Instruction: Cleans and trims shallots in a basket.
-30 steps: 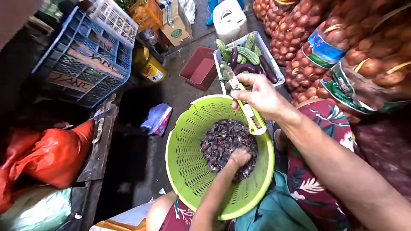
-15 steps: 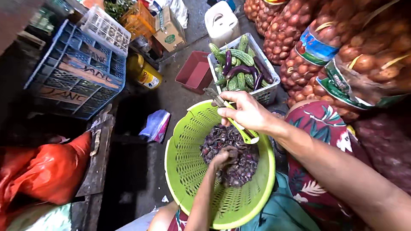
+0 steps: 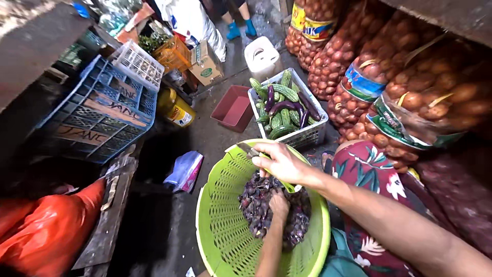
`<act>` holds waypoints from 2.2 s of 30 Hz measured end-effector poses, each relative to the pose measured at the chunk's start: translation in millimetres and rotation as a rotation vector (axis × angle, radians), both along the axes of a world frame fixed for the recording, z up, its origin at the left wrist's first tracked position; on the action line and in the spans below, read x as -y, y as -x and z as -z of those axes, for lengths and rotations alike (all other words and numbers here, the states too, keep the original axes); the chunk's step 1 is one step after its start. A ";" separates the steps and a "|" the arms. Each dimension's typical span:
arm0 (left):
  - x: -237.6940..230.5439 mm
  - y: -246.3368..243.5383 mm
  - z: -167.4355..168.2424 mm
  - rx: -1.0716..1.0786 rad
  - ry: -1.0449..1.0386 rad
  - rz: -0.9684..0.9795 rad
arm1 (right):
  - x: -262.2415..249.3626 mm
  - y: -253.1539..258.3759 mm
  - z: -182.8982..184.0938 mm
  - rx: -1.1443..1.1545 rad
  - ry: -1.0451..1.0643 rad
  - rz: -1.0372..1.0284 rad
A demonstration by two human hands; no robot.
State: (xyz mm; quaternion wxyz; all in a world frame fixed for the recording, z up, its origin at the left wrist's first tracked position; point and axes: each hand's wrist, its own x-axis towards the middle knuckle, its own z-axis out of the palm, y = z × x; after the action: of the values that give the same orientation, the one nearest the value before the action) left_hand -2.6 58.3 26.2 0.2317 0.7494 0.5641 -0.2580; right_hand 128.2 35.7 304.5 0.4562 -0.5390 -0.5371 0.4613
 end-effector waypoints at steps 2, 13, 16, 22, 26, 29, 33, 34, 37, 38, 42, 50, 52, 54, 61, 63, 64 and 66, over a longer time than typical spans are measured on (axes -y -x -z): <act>0.5 3.4 1.7 0.047 0.014 -0.027 | -0.6 4.2 0.5 0.132 -0.013 -0.072; -30.7 85.4 -198.3 1.163 0.364 -0.362 | -4.4 -2.1 25.7 0.370 -0.014 -0.041; -22.5 112.6 -236.6 1.305 0.239 -0.125 | 2.5 4.0 31.0 0.520 -0.186 -0.070; -20.2 135.9 -236.2 1.539 0.098 0.121 | 13.3 34.5 48.1 0.676 -0.683 -0.088; -19.1 141.6 -239.1 1.531 0.077 0.204 | 8.2 40.7 59.2 0.785 -0.859 -0.070; -18.2 144.6 -239.5 1.528 0.011 0.245 | 7.1 42.7 60.7 0.854 -0.945 -0.020; -14.6 140.6 -237.4 1.543 -0.087 0.244 | 7.0 43.5 64.4 0.887 -1.006 0.078; -14.4 139.4 -235.6 1.554 -0.128 0.249 | 7.3 43.0 65.2 0.891 -1.014 0.090; -13.7 137.3 -231.6 1.566 -0.251 0.259 | 7.6 42.1 66.2 0.912 -1.060 0.141; -13.1 136.7 -231.0 1.565 -0.286 0.254 | 7.7 41.8 66.2 0.931 -1.079 0.160; -12.4 135.5 -227.9 1.589 -0.339 0.258 | 8.9 41.5 64.5 0.921 -1.079 0.099; -11.7 134.9 -227.4 1.625 -0.467 0.133 | 17.9 56.2 61.1 0.500 -0.817 -0.005; -7.4 132.3 -226.6 1.626 -0.454 0.191 | 15.0 53.7 58.7 0.524 -0.703 0.091; -5.1 128.4 -224.1 1.606 -0.479 0.234 | 14.2 54.1 60.2 0.567 -0.705 0.108; -3.7 126.7 -222.5 1.593 -0.571 0.238 | 11.0 58.0 68.2 0.696 -0.914 0.191; -3.3 125.8 -222.0 1.590 -0.601 0.226 | 10.9 58.0 69.8 0.712 -0.959 0.218; -3.2 125.4 -221.9 1.593 -0.612 0.216 | 11.3 58.4 70.2 0.730 -0.979 0.228; -2.8 125.6 -222.4 1.590 -0.619 0.218 | 12.6 59.3 70.6 0.759 -0.991 0.229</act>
State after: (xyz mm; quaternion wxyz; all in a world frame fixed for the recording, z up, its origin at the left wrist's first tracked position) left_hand -128.2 61.1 248.6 0.3171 0.7870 0.2042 0.4882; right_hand 68.9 23.1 233.8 0.4759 -0.4440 -0.7502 -0.1168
